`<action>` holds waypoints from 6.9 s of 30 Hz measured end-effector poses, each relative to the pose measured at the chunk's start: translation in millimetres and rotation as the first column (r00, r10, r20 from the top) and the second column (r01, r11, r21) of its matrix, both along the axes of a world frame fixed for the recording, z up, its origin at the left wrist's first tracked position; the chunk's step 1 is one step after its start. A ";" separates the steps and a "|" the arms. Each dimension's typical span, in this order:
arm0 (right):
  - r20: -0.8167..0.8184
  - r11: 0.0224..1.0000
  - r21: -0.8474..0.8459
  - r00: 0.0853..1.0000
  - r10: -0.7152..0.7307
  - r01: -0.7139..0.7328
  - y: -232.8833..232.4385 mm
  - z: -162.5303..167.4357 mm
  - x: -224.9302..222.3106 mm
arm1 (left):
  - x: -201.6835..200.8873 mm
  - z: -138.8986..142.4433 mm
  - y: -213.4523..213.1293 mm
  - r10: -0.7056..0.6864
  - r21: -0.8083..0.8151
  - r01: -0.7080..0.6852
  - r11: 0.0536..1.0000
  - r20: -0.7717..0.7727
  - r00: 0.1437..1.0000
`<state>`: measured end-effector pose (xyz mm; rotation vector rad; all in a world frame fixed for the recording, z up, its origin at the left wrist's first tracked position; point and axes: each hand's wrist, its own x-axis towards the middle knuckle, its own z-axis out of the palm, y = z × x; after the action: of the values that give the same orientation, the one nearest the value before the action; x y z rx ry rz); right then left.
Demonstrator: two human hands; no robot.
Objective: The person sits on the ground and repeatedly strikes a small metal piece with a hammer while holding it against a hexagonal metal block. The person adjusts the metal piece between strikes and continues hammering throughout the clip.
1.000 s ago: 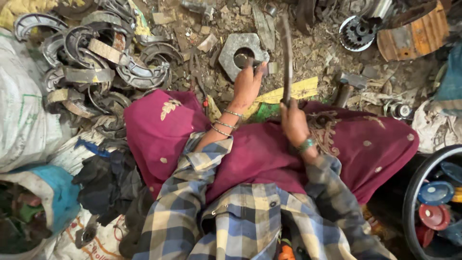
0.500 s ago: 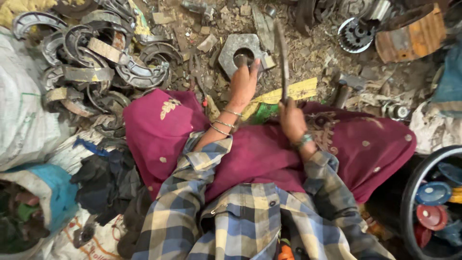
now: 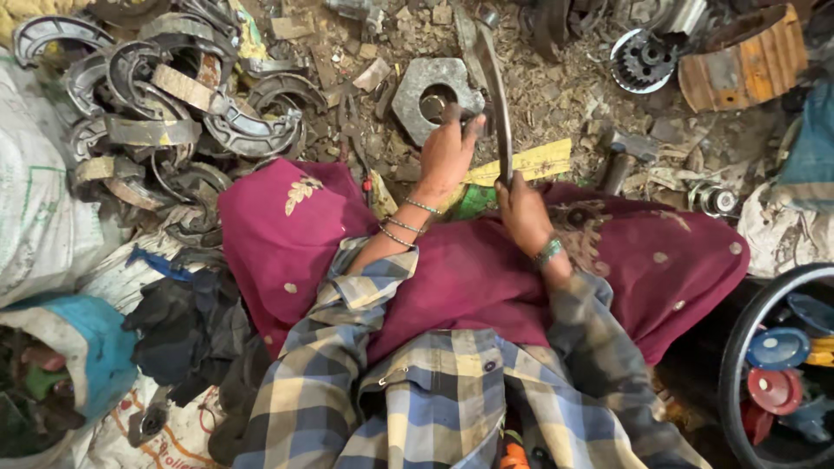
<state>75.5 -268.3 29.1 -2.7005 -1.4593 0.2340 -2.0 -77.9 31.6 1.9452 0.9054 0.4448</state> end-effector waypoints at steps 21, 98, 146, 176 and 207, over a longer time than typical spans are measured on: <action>-0.393 0.848 0.422 0.908 -0.146 0.319 6.5 37.5 -11.2 | 6.1 -21.7 7.3 0.091 0.028 -0.093 0.995 0.049 0.995; -0.572 0.924 0.163 0.797 -0.196 0.345 11.5 17.1 -7.8 | 2.5 -30.4 16.9 0.128 0.061 -0.132 0.989 0.066 0.989; -0.467 0.919 0.326 0.883 -0.046 0.221 -3.5 -29.5 8.7 | -2.9 -20.1 18.2 0.155 0.070 -0.170 0.983 0.181 0.971; -0.814 0.866 0.103 0.542 -0.209 0.489 20.8 -30.6 1.3 | -1.8 -6.5 16.9 0.044 -0.127 -0.013 0.992 0.244 0.969; -0.334 0.780 0.564 0.939 -0.086 0.272 38.9 -30.9 -11.0 | 1.1 -23.8 8.3 -0.010 0.564 0.141 0.813 -0.229 0.973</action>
<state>64.5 -229.4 -1.8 -2.1436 -0.9600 0.1168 -1.0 -69.6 7.8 2.6251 0.8880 0.5097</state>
